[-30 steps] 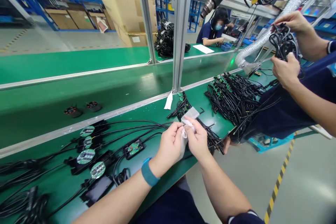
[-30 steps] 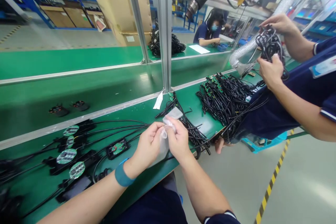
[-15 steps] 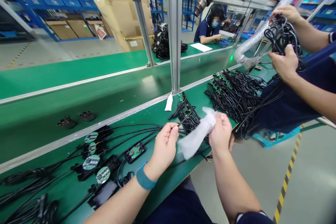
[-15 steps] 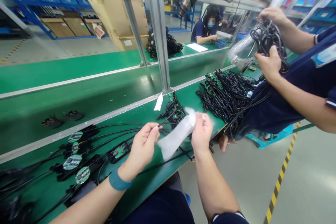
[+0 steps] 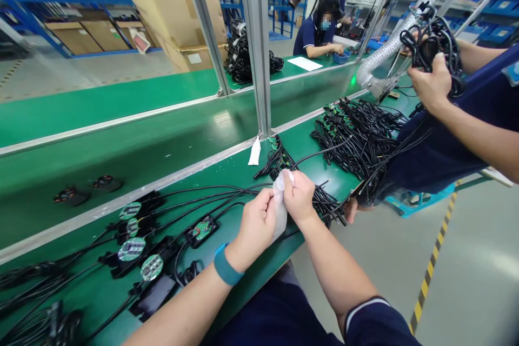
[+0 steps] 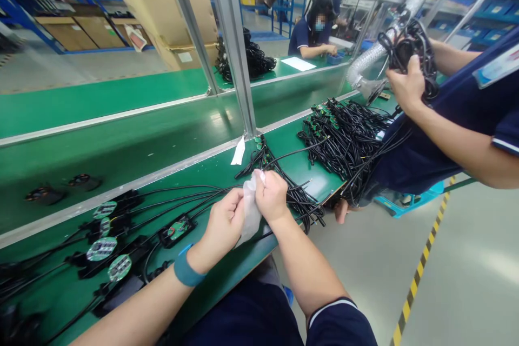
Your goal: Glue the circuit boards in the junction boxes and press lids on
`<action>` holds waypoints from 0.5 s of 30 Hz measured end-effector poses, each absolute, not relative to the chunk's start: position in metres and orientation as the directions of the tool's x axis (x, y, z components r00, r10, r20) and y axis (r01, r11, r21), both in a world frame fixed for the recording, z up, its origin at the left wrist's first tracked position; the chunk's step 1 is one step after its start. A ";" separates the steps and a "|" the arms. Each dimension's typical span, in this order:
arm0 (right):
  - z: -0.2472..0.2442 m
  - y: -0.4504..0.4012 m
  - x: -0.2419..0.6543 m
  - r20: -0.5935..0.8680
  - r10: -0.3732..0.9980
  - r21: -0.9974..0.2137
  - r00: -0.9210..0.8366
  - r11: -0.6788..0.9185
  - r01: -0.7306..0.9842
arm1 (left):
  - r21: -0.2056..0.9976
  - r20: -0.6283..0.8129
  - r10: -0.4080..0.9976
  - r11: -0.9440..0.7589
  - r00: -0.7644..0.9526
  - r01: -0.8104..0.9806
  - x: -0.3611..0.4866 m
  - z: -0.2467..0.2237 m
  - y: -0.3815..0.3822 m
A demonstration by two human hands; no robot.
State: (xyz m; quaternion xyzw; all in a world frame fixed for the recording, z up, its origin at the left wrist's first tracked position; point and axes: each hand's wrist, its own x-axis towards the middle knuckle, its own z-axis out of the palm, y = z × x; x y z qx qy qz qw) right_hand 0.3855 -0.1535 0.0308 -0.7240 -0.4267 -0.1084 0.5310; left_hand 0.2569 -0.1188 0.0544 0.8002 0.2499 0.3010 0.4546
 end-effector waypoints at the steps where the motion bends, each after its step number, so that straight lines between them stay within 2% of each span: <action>1: 0.031 -0.151 0.392 0.619 0.500 -0.661 0.606 -0.086 0.746 | 0.873 0.269 0.676 -0.472 0.686 0.124 0.258 0.057 -0.118; 3: 0.035 -0.149 0.410 0.616 0.454 -0.670 0.643 -0.127 0.731 | 0.870 0.279 0.693 -0.475 0.665 0.131 0.256 0.059 -0.117; 7: 0.049 -0.168 0.448 0.535 0.263 -0.788 0.803 -0.189 0.586 | 0.909 0.230 0.734 -0.396 0.639 0.128 0.247 0.053 -0.115; 10: 0.050 -0.192 0.449 0.400 0.311 -0.896 0.862 -0.067 0.439 | 0.960 0.176 0.771 -0.273 0.612 0.068 0.244 0.047 -0.112; 13: 0.044 -0.205 0.425 0.182 0.407 -0.983 0.895 0.101 0.154 | 0.984 0.138 0.790 -0.176 0.597 0.005 0.246 0.048 -0.111; 15: 0.041 -0.204 0.405 0.054 0.510 -0.982 0.859 0.185 -0.048 | 0.990 0.113 0.786 -0.141 0.608 -0.002 0.249 0.050 -0.112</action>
